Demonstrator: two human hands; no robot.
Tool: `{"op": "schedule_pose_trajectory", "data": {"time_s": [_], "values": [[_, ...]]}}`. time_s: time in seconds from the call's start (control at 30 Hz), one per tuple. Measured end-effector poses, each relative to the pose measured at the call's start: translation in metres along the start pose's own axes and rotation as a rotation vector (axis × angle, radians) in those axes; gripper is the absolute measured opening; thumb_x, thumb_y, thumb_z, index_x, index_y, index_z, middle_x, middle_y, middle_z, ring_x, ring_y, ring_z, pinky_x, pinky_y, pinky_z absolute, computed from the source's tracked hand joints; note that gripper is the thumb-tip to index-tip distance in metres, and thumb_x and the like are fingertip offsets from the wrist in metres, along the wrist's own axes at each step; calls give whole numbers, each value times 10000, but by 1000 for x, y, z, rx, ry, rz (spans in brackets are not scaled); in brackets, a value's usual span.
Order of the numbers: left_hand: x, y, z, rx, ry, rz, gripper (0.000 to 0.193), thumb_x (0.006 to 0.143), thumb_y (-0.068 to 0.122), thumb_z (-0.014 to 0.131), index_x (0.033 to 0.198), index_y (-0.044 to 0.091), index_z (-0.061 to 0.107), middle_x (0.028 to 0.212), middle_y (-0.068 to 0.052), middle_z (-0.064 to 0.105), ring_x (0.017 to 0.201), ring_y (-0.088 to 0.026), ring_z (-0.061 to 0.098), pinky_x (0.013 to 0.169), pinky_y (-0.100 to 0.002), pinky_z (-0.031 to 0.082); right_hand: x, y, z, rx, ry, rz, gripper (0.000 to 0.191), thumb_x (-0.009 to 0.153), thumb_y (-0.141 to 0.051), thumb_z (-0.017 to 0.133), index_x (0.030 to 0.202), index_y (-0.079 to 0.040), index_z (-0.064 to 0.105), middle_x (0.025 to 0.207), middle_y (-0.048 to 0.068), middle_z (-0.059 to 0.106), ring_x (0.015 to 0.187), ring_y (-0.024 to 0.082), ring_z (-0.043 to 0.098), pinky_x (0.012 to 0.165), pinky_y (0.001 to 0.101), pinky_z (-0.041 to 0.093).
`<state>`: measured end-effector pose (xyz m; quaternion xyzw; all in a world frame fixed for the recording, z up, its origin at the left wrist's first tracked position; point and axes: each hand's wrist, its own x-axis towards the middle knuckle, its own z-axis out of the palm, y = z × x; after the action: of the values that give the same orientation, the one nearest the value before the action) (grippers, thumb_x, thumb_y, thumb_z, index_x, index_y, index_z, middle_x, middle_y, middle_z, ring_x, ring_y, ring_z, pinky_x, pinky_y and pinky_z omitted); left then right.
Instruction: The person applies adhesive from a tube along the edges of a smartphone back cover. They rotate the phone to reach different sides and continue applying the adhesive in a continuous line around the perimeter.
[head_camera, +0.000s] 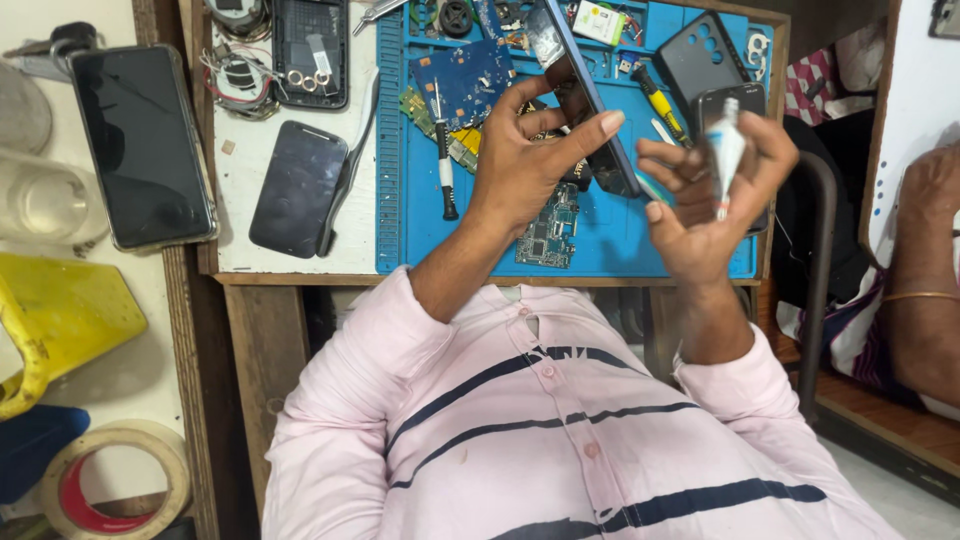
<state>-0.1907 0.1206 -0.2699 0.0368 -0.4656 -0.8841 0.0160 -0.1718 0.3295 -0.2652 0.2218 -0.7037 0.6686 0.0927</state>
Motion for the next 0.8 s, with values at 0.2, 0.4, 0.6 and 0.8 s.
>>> {"op": "schedule_pose_trajectory", "data": {"time_s": [0.2, 0.4, 0.6, 0.8], "values": [[1, -1, -1, 61, 58, 37, 884, 766, 326, 884, 1378, -126, 433, 1049, -217, 753, 835, -180, 774, 693, -252, 648, -1, -11, 10, -424, -48, -307, 747, 992, 27, 711, 1482, -188, 189, 1316, 89, 350, 1145, 320, 729, 959, 378, 626], [1, -6, -1, 92, 67, 75, 902, 769, 345, 877, 1374, -141, 418, 1054, -241, 740, 838, -211, 799, 694, -275, 677, 4, -7, 11, -500, -93, -381, 726, 1025, 55, 752, 1458, -160, 210, 1308, 102, 363, 1103, 312, 761, 905, 340, 648], [1, -12, -2, 51, 74, 70, 915, 767, 346, 880, 1372, -151, 407, 1058, -240, 739, 842, -211, 791, 696, -273, 665, 4, -3, 11, -524, -92, -421, 713, 1013, 61, 753, 1432, -151, 216, 1271, 107, 392, 1036, 289, 768, 866, 329, 649], [4, -17, 0, -20, 100, -14, 911, 772, 370, 882, 1349, -165, 422, 930, -204, 761, 782, -145, 743, 673, -214, 596, 5, -1, 13, -625, -69, -431, 681, 999, 29, 756, 1386, -116, 213, 1269, 110, 501, 990, 287, 761, 791, 294, 679]]}}
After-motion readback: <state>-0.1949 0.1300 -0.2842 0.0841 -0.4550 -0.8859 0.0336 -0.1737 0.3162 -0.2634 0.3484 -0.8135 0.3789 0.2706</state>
